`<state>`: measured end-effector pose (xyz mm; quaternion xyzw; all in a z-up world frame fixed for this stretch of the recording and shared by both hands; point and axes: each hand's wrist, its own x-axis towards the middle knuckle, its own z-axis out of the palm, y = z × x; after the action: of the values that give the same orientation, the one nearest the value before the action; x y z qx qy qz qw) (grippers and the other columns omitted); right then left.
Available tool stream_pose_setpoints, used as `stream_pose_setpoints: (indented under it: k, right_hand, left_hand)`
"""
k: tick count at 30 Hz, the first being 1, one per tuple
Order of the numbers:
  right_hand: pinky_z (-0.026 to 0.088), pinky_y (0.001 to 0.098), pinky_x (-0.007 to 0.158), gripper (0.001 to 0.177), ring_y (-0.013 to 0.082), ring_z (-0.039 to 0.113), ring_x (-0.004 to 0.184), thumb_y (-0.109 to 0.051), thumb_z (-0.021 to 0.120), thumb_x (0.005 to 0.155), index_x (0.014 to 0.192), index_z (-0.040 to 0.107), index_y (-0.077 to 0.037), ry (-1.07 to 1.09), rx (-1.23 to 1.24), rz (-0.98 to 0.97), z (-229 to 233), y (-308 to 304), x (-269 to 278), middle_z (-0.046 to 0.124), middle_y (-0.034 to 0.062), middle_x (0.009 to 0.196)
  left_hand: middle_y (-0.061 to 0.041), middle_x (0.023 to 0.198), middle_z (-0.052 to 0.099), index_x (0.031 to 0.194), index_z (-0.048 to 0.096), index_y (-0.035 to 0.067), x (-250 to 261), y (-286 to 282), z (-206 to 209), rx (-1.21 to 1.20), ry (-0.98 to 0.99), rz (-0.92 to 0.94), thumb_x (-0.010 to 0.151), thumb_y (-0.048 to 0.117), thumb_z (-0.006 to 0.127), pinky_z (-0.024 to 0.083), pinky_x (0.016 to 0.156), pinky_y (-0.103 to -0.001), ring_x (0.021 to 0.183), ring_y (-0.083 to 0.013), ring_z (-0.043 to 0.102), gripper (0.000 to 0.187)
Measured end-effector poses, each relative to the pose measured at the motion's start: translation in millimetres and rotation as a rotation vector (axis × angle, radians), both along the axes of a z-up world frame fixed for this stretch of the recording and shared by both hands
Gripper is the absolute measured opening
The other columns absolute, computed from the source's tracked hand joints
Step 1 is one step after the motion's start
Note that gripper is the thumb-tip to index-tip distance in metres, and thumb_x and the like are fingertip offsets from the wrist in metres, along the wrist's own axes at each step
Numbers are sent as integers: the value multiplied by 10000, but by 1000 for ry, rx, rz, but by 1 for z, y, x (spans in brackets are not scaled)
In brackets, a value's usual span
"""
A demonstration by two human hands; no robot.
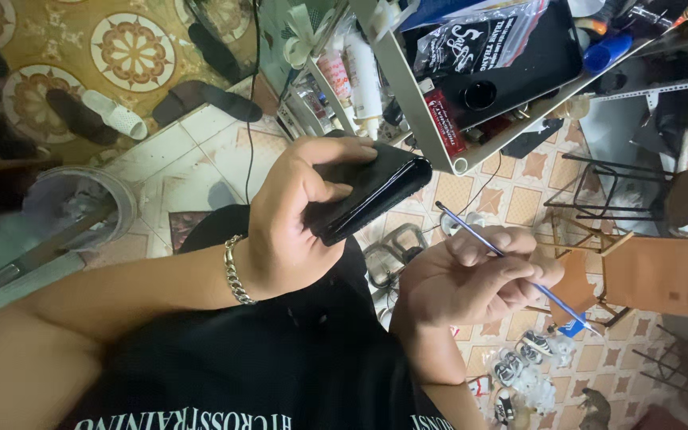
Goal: The person holds a black wallet in the left hand and uses a small paintbrush in the right hand to apply white paint along the wallet's edges. The person repeatedly dips the brush into a paint container and continues painting the wallet's perimeter.
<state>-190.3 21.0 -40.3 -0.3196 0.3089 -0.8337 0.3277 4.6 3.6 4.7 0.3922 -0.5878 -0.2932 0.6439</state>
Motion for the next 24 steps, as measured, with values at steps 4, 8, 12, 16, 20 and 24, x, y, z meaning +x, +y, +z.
stream_pose_setpoints:
  k: [4, 8, 12, 16, 20, 24]
  right_hand:
    - [395, 133, 572, 183, 45, 394, 786, -73, 568, 1095, 1060, 426, -183, 94, -57, 11, 11, -4, 7, 394, 13, 944]
    - [464, 163, 583, 130, 77, 503, 804, -83, 573, 1107, 1100, 462, -151, 80, -47, 5, 15, -6, 8, 458, 46, 973]
    - [445, 159, 581, 220, 75, 461, 733, -93, 637, 1067, 1095, 431, -162, 173, -59, -18, 22, -7, 18, 490, 85, 944]
    - [483, 193, 582, 191, 111, 494, 797, -99, 631, 1073, 1085, 453, -167, 188, -90, -10, 17, -5, 14, 461, 79, 936]
    - [343, 183, 551, 132, 86, 394, 776, -71, 584, 1111, 1146, 496, -164, 144, -86, -148, -2, -7, -3, 491, 152, 998]
    - [285, 184, 529, 101, 80, 319, 674, -160, 544, 1137, 1128, 446, -185, 225, -34, -129, 25, -14, 11, 475, 93, 927]
  left_hand:
    - [-319, 1186, 609, 967, 441, 0, 2, 2, -3, -33, 0, -51, 994, 15, 590, 602, 1016, -527, 1163, -486, 676, 152]
    - [-315, 1171, 593, 951, 408, 11, 3, 3, -4, -92, 23, -91, 994, 31, 591, 593, 1026, -617, 1169, -547, 662, 189]
    - [-321, 1201, 593, 969, 419, 2, 7, 5, -8, -93, 19, -119, 983, -2, 563, 575, 1041, -622, 1200, -541, 646, 145]
    - [-319, 1191, 610, 964, 416, 23, 7, 5, -7, -87, 1, -103, 987, 23, 554, 570, 1043, -610, 1184, -525, 654, 140]
    - [-295, 1169, 616, 954, 414, 27, 9, 6, -1, -79, -15, -47, 997, 24, 607, 587, 1019, -569, 1164, -512, 691, 198]
    - [-310, 1170, 619, 934, 402, 16, 13, 5, 1, -55, -5, -38, 976, -23, 628, 610, 987, -505, 1156, -475, 696, 233]
